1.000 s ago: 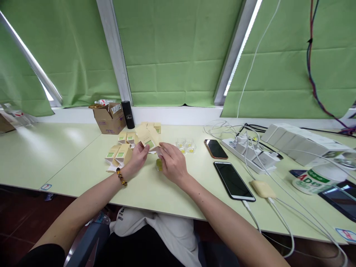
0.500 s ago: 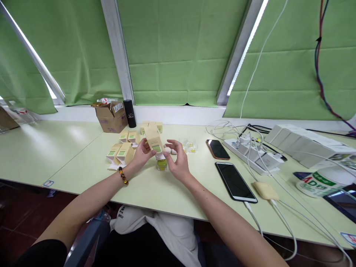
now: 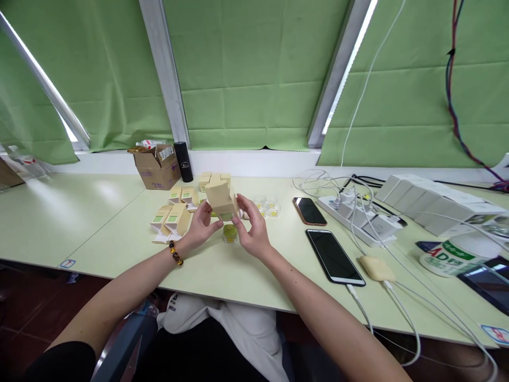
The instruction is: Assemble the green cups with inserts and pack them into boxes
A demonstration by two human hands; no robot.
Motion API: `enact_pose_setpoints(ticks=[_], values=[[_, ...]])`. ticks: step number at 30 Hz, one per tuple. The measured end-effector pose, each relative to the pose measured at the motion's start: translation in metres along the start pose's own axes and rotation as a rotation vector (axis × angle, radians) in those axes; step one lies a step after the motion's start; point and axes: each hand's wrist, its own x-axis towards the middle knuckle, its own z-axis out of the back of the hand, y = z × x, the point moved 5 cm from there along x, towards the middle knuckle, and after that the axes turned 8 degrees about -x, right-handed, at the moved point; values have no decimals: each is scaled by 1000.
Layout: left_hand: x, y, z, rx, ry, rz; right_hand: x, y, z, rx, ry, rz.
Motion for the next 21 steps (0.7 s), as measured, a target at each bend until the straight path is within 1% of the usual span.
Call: enact_pose_setpoints(ticks=[2,5,8,11,13,16,18,20,21], values=[[-3,-9,2,157,6,-63,3,11,7,-110,-14,143],[-6,-23,4,427,22,-238,4,23,12,-219,-30,363],[-9,-31,8,631,-14,-403,2,22,13,-304,-110,484],[-13,-30,9,724,-43,-524,-3,15,11,-370,-179,528],[-16,-28,9,738,-32,-570,-6,10,8,-396,-177,524],[-17,-26,8,795,-37,-593,-8,4,7,-402,-147,486],[-18,-29,8,817,-49,-627,-8,6,8,-372,-152,494],[-18,-33,7,781,-40,-645,-7,12,11,-341,-146,503],[-17,-35,6,748,-27,-625,-6,14,12,-329,-131,492]])
